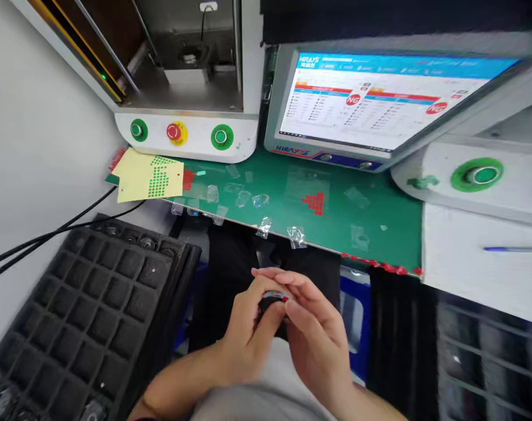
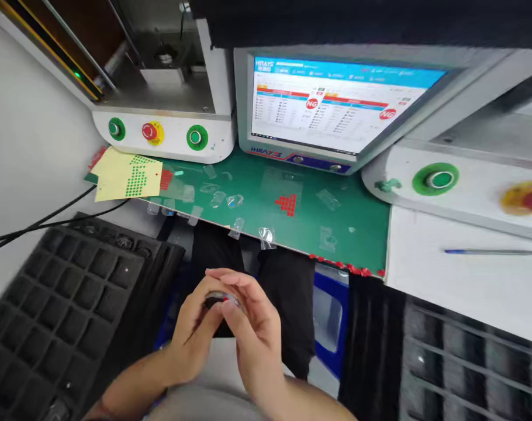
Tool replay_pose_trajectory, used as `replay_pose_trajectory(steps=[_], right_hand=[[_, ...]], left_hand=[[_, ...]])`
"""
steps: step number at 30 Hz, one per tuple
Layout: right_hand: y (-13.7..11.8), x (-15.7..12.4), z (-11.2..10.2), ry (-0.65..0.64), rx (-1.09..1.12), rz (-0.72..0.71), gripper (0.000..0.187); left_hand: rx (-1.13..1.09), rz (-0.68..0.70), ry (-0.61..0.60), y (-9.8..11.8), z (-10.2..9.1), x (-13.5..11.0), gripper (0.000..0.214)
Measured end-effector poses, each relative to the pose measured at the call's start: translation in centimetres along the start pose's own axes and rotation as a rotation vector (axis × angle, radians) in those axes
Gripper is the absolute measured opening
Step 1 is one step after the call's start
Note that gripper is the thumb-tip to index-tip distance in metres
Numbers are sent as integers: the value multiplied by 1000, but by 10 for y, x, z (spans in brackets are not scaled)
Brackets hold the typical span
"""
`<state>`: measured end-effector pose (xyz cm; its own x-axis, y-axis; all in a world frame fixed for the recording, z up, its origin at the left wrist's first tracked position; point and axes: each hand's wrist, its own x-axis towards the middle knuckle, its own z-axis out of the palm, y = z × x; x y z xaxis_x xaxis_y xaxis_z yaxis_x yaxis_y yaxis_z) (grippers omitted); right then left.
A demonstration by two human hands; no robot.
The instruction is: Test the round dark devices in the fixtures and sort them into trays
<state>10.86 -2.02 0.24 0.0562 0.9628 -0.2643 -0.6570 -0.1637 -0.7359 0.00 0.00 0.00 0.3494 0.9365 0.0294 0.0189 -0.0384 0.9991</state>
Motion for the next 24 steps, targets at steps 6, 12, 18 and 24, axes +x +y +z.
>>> replay_pose_trajectory(steps=[6, 12, 18, 24], right_hand=[[0, -3, 5, 39, -15, -74, 12], [7, -11, 9, 167, 35, -119, 16], [8, -12, 10, 194, 35, -214, 22], [2, -17, -5, 81, -144, -277, 19]], left_hand=[[200, 151, -21, 7, 4, -4, 13], [453, 293, -28, 10, 9, -6, 17], [495, 324, -92, 9, 10, -4, 15], [-42, 40, -139, 15, 11, 1, 21]])
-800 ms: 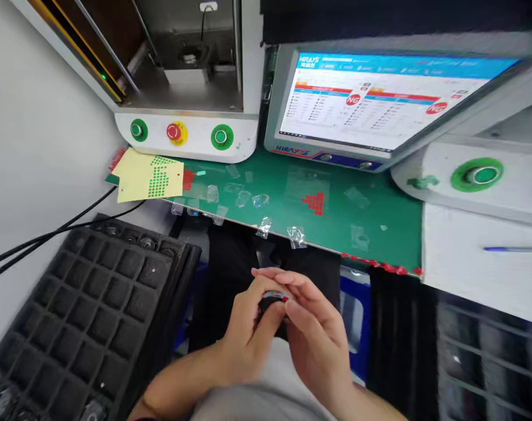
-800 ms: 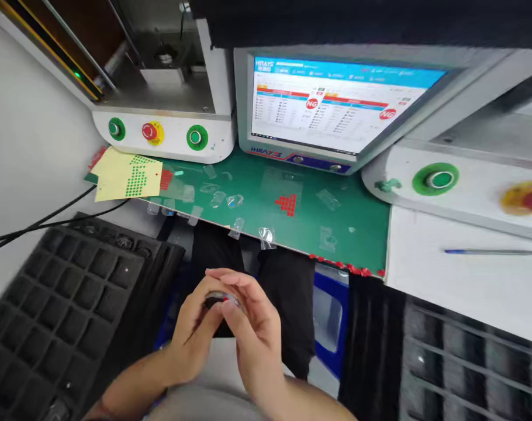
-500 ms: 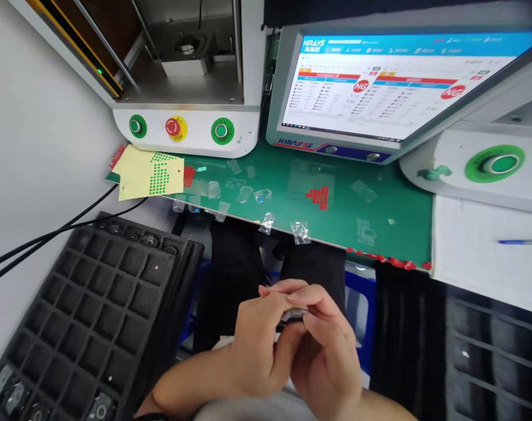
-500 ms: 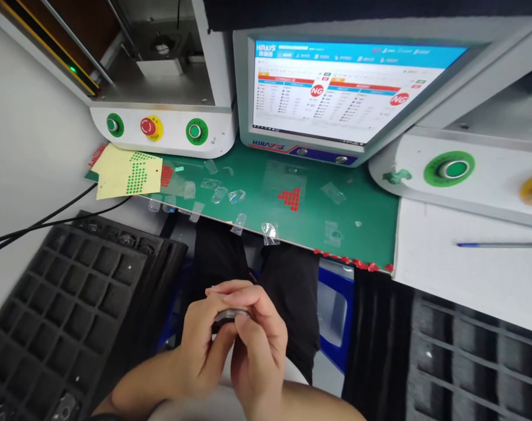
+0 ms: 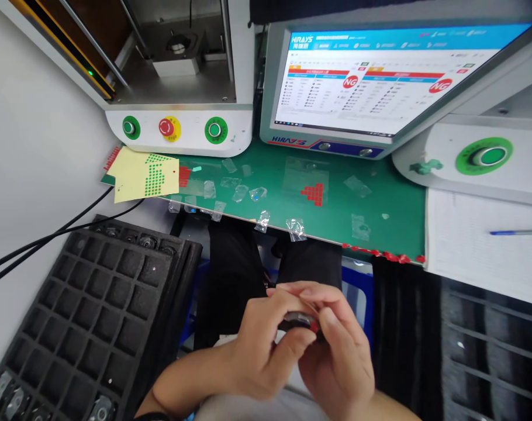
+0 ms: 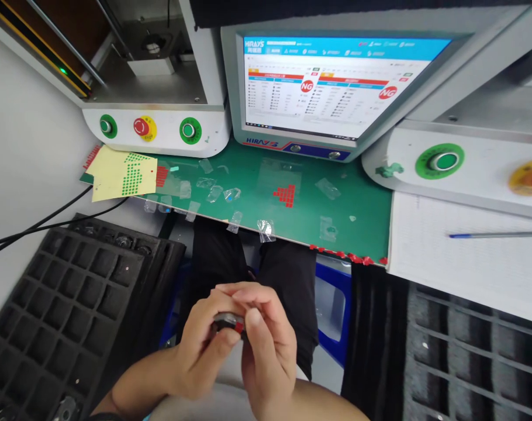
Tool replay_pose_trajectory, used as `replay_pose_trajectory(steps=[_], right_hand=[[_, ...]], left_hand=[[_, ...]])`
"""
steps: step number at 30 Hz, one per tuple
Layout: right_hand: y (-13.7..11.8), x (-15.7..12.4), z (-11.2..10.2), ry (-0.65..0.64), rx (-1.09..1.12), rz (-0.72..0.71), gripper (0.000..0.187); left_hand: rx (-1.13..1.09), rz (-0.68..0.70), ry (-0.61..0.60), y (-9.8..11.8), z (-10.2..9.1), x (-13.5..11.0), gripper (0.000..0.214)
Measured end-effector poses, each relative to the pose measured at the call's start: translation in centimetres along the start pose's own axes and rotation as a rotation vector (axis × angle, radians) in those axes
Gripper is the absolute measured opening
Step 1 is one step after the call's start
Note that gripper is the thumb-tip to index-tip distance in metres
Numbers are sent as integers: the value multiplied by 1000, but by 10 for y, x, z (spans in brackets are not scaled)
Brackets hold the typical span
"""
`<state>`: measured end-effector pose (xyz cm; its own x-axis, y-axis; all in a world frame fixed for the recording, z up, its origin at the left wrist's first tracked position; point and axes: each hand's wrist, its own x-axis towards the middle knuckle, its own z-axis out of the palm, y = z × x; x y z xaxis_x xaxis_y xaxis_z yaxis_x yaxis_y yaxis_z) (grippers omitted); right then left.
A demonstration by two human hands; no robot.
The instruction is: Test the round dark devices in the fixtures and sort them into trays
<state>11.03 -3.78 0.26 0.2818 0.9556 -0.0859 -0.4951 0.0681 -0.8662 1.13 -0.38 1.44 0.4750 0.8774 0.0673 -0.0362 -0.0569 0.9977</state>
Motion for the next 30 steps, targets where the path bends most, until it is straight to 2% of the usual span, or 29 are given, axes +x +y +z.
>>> replay_pose_trajectory(steps=[1, 4, 7, 11, 17, 22, 27, 30], right_hand=[[-2, 1, -4, -30, -67, -56, 21], [-6, 6, -15, -181, -255, -311, 47], [-7, 12, -25, -354, -278, -458, 68], [-4, 17, -36, -405, -255, -478, 78], [0, 24, -37, -418, -205, -581, 60], [0, 25, -38, -413, -162, -466, 52], [2, 18, -42, -315, -177, -309, 61], [2, 17, -41, -299, -152, -283, 57]], left_hand=[[-226, -93, -4, 0, 1, 1, 26], [-826, -372, -36, -2, 7, 4, 36], [-1038, -510, -81, -3, 12, 5, 40], [-1106, -577, -71, -1, 14, 2, 43], [-1076, -612, -95, 1, 17, 0, 52], [-1093, -554, -19, -3, 21, 1, 46], [-1048, -592, -6, -5, 22, 3, 48], [-1039, -607, -4, -5, 23, 3, 50]])
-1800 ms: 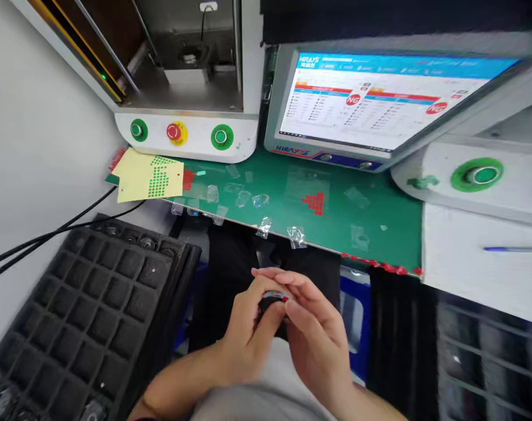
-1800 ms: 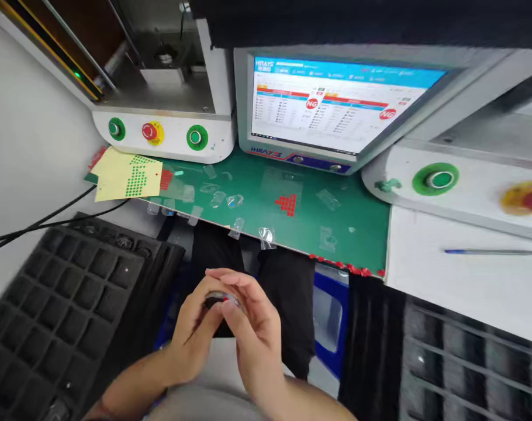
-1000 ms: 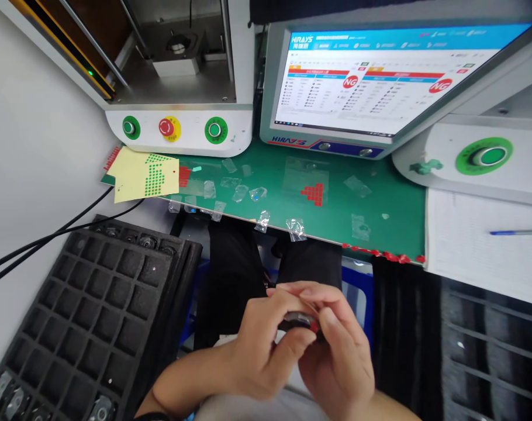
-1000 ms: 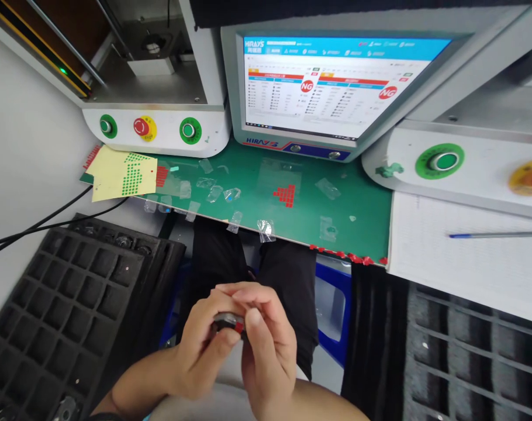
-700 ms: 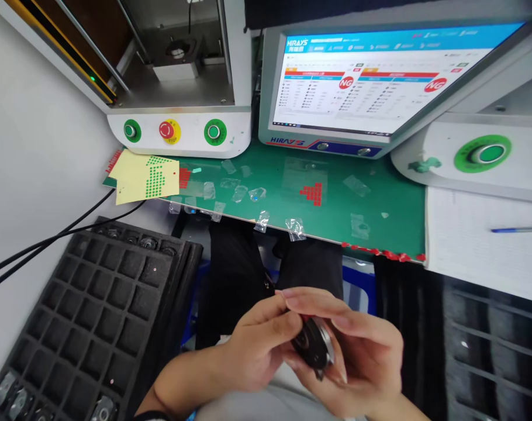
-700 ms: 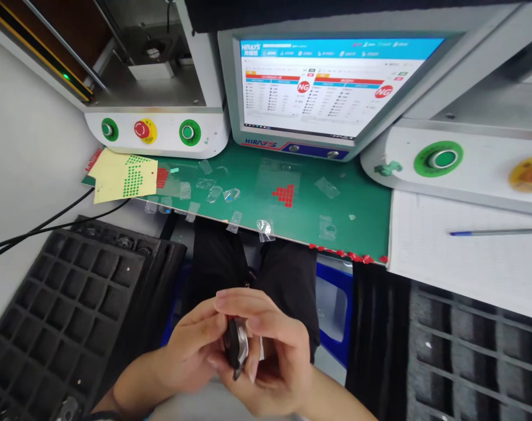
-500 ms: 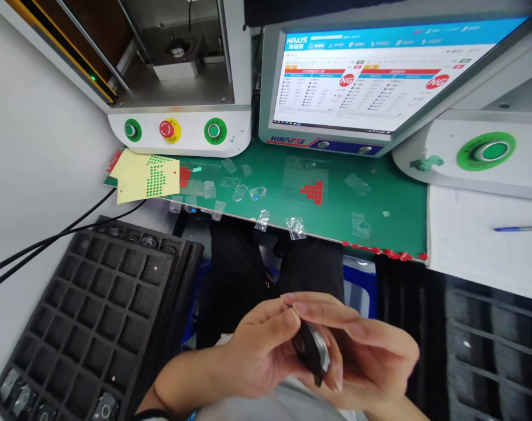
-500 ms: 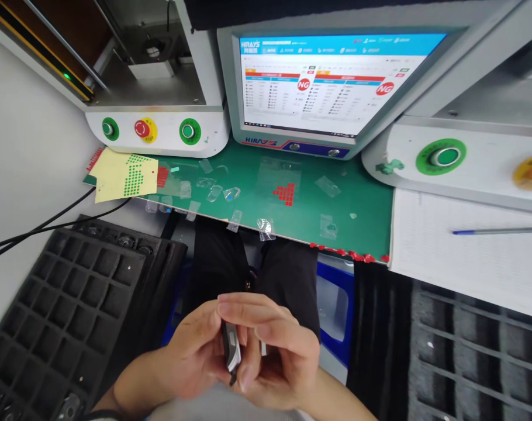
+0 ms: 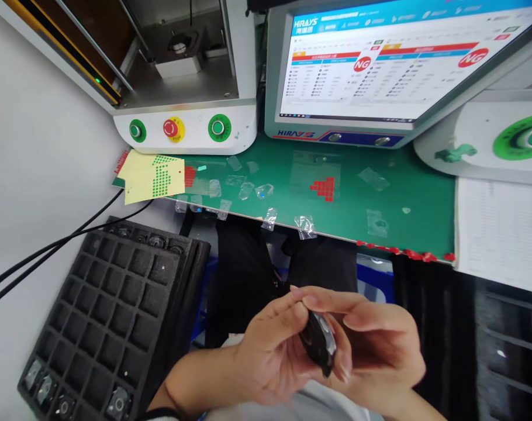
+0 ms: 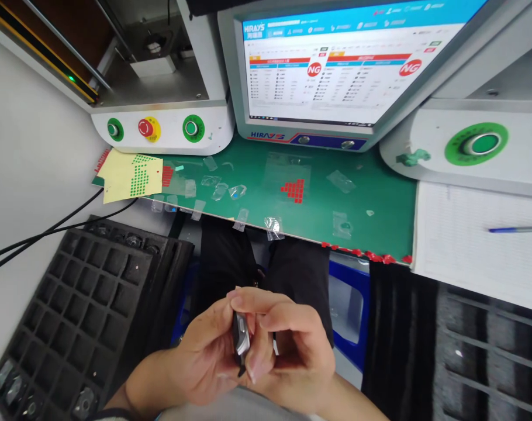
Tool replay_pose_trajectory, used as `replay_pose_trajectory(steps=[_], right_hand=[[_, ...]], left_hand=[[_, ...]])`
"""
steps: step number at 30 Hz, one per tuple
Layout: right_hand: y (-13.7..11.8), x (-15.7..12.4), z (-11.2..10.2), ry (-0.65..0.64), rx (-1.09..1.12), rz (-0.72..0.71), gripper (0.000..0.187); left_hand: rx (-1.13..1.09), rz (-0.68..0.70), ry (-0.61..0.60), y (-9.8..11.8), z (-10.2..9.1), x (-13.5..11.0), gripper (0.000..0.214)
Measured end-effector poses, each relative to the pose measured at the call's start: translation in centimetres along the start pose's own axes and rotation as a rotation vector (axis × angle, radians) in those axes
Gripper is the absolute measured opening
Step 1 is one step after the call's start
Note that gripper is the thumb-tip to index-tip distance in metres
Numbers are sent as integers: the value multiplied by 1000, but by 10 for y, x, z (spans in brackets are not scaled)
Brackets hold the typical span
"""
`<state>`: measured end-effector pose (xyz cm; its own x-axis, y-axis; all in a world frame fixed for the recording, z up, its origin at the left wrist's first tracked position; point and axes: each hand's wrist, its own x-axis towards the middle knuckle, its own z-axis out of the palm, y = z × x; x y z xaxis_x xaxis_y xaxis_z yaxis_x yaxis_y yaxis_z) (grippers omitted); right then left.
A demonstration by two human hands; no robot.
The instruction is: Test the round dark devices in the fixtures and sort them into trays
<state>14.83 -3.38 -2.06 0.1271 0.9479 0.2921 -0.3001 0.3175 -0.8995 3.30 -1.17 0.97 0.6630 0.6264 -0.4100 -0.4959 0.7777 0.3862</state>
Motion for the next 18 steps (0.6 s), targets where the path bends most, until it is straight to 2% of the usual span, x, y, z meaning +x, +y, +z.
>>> replay_pose_trajectory(steps=[4, 8, 11, 15, 18], right_hand=[[2, 4, 2, 35, 12, 9, 47], [8, 7, 0, 36, 7, -15, 51], [11, 8, -4, -21, -40, -54, 54], [12, 9, -13, -82, -134, -90, 47], [11, 22, -31, -34, -288, -126, 40]], left_hand=[[-1, 5, 8, 0, -1, 1, 48], [-67, 1, 53, 3, -2, 3, 46], [-74, -4, 82, 5, -1, 6, 43], [-125, -29, 46, 6, -1, 16, 39], [-163, -94, 122, 7, -7, 29, 41]])
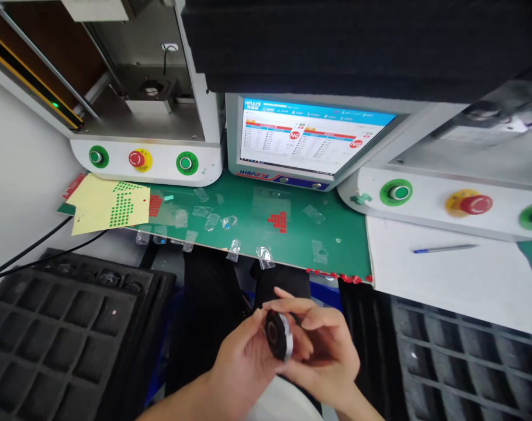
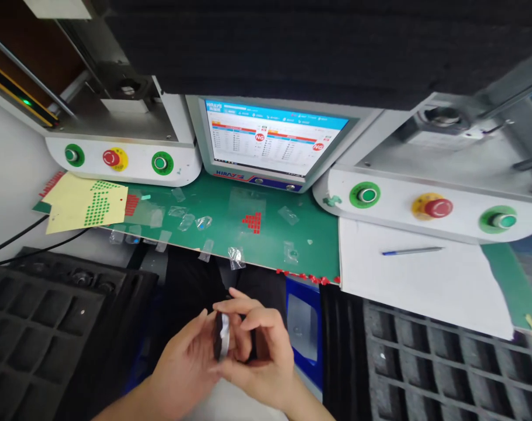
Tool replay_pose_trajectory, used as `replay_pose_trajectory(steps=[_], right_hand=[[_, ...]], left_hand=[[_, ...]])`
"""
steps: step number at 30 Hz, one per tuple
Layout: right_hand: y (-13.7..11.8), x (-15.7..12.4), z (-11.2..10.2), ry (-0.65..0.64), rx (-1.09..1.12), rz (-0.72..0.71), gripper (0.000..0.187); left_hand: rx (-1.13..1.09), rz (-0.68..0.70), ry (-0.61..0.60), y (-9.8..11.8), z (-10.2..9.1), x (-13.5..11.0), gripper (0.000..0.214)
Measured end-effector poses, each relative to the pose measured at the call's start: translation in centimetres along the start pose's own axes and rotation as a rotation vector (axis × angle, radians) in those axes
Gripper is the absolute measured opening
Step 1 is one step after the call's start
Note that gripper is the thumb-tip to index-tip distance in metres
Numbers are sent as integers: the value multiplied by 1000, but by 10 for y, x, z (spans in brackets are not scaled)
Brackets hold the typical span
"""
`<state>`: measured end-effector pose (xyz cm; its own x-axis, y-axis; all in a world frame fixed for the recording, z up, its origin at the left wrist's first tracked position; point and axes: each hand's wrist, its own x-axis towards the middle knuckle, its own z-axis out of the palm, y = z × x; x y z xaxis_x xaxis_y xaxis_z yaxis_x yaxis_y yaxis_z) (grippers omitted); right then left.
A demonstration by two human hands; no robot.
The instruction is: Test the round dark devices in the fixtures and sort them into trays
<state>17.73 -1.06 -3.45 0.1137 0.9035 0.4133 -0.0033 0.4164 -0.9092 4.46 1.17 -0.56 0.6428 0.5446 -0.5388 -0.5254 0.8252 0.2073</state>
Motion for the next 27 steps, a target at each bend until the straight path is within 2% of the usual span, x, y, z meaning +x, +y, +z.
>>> replay_pose_trajectory(steps=[2, 4, 6, 8, 11, 14, 17, 23, 27], right_hand=[[11, 18, -22, 47, -243, 5, 37], [27, 43, -50, 49, -602, 71, 35], [48, 71, -78, -74, -977, 219, 28], [68, 94, -99, -135, -1087, 293, 26], [87, 118, -114, -228, -1161, 343, 24], [91, 131, -113, -325, -1209, 347, 21], [89, 142, -102, -399, -1211, 315, 15], [99, 159, -70, -512, -1200, 364, 15], [102, 168, -59, -532, -1239, 437, 11]], left_hand=[[31, -3, 83, 2, -8, 8, 44], [109, 15, 143, 5, -19, 13, 40], [179, 24, 177, 9, -30, 15, 35], [233, 52, 219, 14, -39, 14, 31], [343, 138, 296, 25, -46, 11, 31], [408, 194, 346, 34, -47, 8, 31], [401, 186, 356, 38, -46, 9, 30], [378, 137, 252, 35, -43, 12, 29], [410, 168, 222, 35, -43, 11, 29]])
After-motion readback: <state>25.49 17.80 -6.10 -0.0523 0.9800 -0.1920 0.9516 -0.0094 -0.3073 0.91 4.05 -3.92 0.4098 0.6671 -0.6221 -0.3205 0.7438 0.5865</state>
